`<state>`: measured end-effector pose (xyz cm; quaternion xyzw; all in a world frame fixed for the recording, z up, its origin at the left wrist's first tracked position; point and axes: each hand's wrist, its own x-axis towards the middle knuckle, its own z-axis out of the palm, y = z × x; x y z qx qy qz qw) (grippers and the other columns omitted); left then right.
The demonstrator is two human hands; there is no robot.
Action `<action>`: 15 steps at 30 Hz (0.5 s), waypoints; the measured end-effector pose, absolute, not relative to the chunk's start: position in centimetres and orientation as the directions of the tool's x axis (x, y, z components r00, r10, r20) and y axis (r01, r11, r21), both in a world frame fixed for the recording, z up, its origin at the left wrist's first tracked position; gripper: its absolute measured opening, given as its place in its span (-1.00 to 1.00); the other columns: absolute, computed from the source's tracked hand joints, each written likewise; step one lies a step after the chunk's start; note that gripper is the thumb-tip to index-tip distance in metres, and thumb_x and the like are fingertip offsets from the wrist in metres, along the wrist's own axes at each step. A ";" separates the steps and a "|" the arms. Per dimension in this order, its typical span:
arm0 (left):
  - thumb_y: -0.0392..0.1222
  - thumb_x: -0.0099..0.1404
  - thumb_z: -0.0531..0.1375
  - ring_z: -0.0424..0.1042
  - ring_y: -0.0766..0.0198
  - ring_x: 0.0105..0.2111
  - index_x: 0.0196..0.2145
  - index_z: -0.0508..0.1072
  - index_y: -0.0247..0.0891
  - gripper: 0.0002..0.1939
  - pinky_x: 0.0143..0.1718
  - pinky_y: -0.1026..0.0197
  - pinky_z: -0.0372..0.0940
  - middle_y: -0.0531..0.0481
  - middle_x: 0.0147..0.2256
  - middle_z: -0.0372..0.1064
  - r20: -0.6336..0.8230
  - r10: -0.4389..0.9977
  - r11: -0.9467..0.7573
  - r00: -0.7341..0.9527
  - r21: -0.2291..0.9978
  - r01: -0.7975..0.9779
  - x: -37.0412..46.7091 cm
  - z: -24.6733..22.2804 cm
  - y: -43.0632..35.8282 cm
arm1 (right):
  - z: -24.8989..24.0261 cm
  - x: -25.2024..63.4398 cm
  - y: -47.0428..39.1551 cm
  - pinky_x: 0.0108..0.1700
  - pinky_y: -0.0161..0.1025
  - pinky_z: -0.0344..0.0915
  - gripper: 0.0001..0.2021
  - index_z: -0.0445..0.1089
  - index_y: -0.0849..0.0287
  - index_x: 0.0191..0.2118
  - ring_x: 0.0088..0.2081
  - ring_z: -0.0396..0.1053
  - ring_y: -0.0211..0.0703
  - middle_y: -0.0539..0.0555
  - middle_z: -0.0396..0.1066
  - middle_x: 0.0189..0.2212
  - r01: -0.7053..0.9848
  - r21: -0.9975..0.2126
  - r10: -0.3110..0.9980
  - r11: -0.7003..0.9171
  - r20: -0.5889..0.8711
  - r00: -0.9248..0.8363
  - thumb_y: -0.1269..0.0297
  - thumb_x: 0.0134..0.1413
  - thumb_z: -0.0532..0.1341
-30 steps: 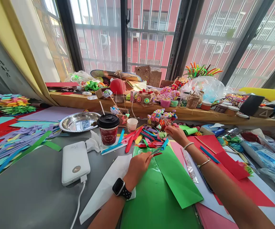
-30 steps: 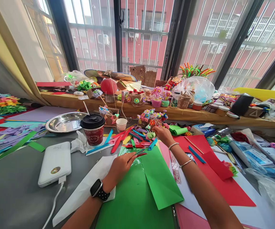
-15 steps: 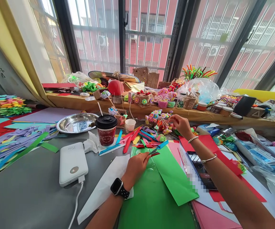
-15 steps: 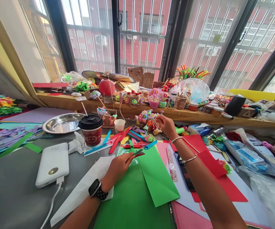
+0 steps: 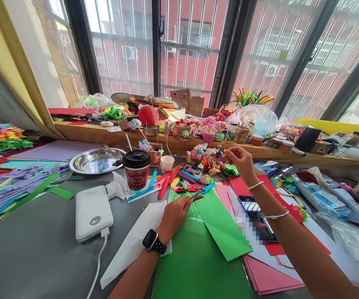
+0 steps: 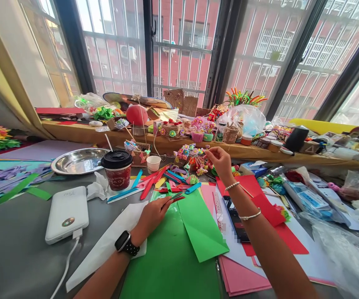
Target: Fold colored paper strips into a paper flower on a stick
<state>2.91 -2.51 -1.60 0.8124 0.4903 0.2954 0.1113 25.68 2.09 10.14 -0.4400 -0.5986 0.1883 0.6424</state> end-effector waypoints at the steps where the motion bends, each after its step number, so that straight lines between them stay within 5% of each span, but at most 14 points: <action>1: -0.05 0.24 -0.13 0.38 0.22 -0.26 -0.16 0.37 -0.21 -0.62 -0.30 0.26 0.20 -0.06 -0.24 0.41 0.369 0.865 -0.492 0.340 0.490 0.720 2.9 -1.7 -2.4 | 9.7 25.6 1.9 -0.64 -0.38 0.15 -0.78 0.26 0.19 -0.48 -0.67 0.22 -0.34 -0.02 0.36 -0.62 0.285 -0.800 0.781 0.528 0.589 0.208 0.15 -0.21 0.22; 6: -0.02 0.20 -0.09 0.36 0.22 -0.34 -0.27 0.41 -0.25 -0.62 -0.37 0.26 0.18 -0.07 -0.33 0.41 0.371 0.888 -0.460 0.273 0.698 0.548 2.7 -1.2 -2.3 | 9.3 24.9 0.9 -0.49 -0.32 0.25 -0.78 0.27 0.21 -0.47 -0.51 0.35 -0.23 0.02 0.37 -0.57 0.336 -0.797 0.804 0.503 0.574 0.157 0.15 -0.20 0.21; 10: 0.08 0.13 -0.03 0.10 0.43 -0.71 -0.45 0.35 -0.30 -0.63 -0.69 0.35 -0.01 0.14 -0.69 0.14 0.218 0.948 -0.252 0.232 0.960 0.125 2.9 -0.7 -1.9 | 10.4 24.0 -1.9 -0.33 -0.26 0.28 -0.83 0.25 0.18 -0.40 -0.41 0.36 -0.21 0.02 0.38 -0.50 0.331 -0.736 0.733 0.590 0.661 0.164 0.18 -0.09 0.14; 15: 0.10 0.01 0.10 -0.20 0.55 -0.80 -0.48 0.22 -0.29 -0.65 -0.77 0.40 -0.22 0.28 -0.75 -0.16 -0.009 0.952 0.101 0.307 0.953 -0.286 2.9 -0.2 -1.7 | 8.5 20.8 -6.4 -0.38 -0.28 0.25 -0.83 0.30 0.16 -0.32 -0.44 0.31 -0.22 0.05 0.34 -0.48 0.562 -0.627 0.737 0.540 0.674 0.045 0.24 0.04 0.02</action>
